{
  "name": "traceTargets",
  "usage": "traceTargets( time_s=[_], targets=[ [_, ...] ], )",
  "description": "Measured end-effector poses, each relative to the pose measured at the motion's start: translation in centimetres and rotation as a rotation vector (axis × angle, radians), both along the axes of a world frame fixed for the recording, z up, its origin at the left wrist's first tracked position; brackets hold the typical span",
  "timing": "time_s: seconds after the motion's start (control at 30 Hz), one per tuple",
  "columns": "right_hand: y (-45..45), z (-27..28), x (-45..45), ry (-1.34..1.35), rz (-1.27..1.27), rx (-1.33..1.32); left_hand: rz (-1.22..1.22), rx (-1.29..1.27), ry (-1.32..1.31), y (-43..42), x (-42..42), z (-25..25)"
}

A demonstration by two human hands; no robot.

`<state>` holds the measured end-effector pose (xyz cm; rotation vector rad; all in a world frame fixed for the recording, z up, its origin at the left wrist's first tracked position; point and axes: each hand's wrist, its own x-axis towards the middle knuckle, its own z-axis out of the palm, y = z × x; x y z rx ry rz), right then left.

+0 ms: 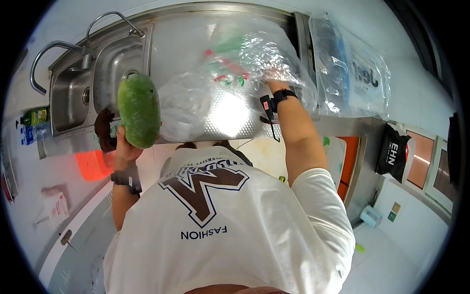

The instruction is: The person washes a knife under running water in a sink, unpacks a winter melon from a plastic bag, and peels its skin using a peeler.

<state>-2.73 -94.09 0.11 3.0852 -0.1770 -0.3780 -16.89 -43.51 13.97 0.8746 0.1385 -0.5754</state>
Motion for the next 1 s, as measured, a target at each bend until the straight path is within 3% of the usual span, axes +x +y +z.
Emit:
traceTargets(
  time_s=[0.47,0.63,0.7,0.83,0.87,1.0],
  targets=[
    [-0.9,-3.4,0.3,0.057,-0.117,0.050,0.017,-0.081,0.104,-1.3,-0.5,-2.7],
    [-2.2,-4.8,1.0,-0.027,-0.121,0.057,0.000,-0.041,0.114,-2.6,0.3,-3.0],
    [-3.3,-6.0,1.5,-0.085,-0.107,0.068,0.020,0.103,0.095,-3.5,0.7,-2.0],
    [-9.7,-10.3,4.3,-0.303,0.030,0.081,-0.026,0.150,0.098,-4.4,1.6,-1.1],
    [-5.3,2.1,2.2,-0.240,-0.300,0.338,-0.068,0.143,0.086,-4.5,1.8,-1.1],
    [-6.4,9.0,3.2,-0.249,-0.111,0.301,-0.132,0.163,0.059,-5.1,2.0,-1.4]
  ],
)
